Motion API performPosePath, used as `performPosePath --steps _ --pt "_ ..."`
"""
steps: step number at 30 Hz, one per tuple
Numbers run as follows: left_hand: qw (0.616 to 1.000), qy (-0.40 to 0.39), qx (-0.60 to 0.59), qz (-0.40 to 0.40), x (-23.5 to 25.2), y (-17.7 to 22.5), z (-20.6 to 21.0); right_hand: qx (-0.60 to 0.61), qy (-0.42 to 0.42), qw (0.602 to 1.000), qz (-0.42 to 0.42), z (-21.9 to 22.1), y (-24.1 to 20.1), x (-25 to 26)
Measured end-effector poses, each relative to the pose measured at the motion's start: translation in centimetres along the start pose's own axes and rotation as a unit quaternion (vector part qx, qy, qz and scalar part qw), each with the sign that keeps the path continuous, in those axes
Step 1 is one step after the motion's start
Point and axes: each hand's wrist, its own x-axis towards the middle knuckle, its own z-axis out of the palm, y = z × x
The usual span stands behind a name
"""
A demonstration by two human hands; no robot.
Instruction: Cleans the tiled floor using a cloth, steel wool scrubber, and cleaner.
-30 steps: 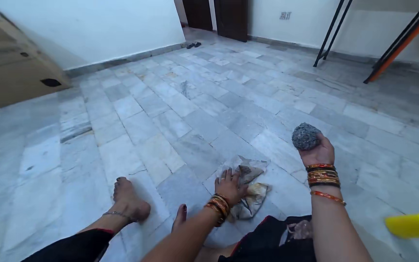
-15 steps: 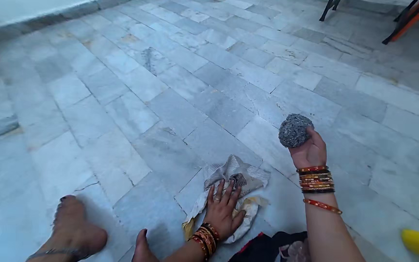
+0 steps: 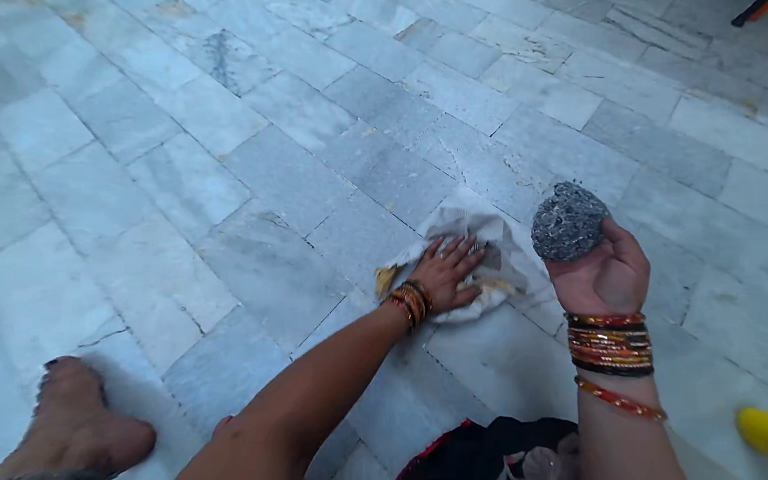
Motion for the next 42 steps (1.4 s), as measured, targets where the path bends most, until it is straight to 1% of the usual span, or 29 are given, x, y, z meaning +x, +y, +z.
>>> performPosePath --steps 1,5,7,9,11,13,17,18,20,22,24,28,31,34,36,38,40,42 --pt "1.000 0.001 0.007 -0.009 1.5 -0.7 -0.4 -0.009 0.000 1.000 0.001 0.0 0.2 0.1" --pt "0.995 -0.028 0.009 -0.100 6.1 -2.0 -2.2 -0.033 0.013 0.999 0.008 0.2 0.7 0.3" --pt "0.990 -0.039 0.005 -0.135 6.7 -1.6 -2.6 -0.035 0.024 0.999 0.009 0.1 0.7 0.6" --pt "0.988 -0.038 0.001 -0.153 5.6 -0.6 -2.6 -0.025 0.031 0.999 0.009 -0.1 0.7 0.8" --pt "0.990 0.003 -0.004 -0.140 2.8 1.0 -1.4 -0.024 0.030 0.999 0.003 0.1 0.5 0.9" --pt "0.992 0.049 -0.003 -0.119 -1.3 2.9 0.5 -0.025 0.019 1.000 -0.002 0.2 0.7 0.8" --pt "0.998 0.014 -0.002 -0.068 -12.2 6.2 3.1 -0.048 0.010 0.999 0.005 0.4 1.4 0.6" --pt "0.998 0.026 -0.001 -0.051 -15.1 6.6 3.6 -0.056 0.012 0.998 0.013 0.5 1.6 0.5" --pt "0.997 0.078 0.021 -0.021 -19.6 6.6 4.6 -0.068 0.013 0.997 0.028 0.6 1.9 0.4" --pt "0.994 0.107 0.034 -0.017 -21.6 5.8 4.9 -0.078 0.008 0.996 0.043 0.8 2.2 0.2" --pt "0.993 0.107 0.028 -0.030 -21.0 4.6 4.3 -0.083 -0.010 0.995 0.051 1.2 2.5 -0.2" --pt "0.994 0.061 0.016 -0.086 -16.6 1.4 2.1 -0.108 -0.032 0.992 0.054 1.5 3.0 -0.9" --pt "0.993 0.096 0.029 -0.066 -13.4 -1.9 1.2 -0.119 -0.041 0.991 0.051 1.5 3.1 -0.8" --pt "0.993 0.088 0.028 -0.070 -10.3 -5.2 -0.1 -0.124 -0.040 0.990 0.048 1.4 3.2 -0.6" --pt "0.993 0.059 0.021 -0.102 -8.2 -7.1 -1.7 -0.126 -0.038 0.990 0.052 1.4 3.3 -0.6" --pt "0.987 0.050 0.023 -0.149 -6.1 -8.6 -2.8 -0.130 -0.036 0.989 0.053 1.5 3.4 -0.6" --pt "0.977 0.043 0.016 -0.206 -4.3 -9.0 -3.6 -0.142 -0.029 0.988 0.048 1.6 3.5 -0.7" --pt "0.967 0.031 0.005 -0.252 -3.5 -8.5 -3.9 -0.146 -0.028 0.988 0.045 1.5 3.5 -0.6"
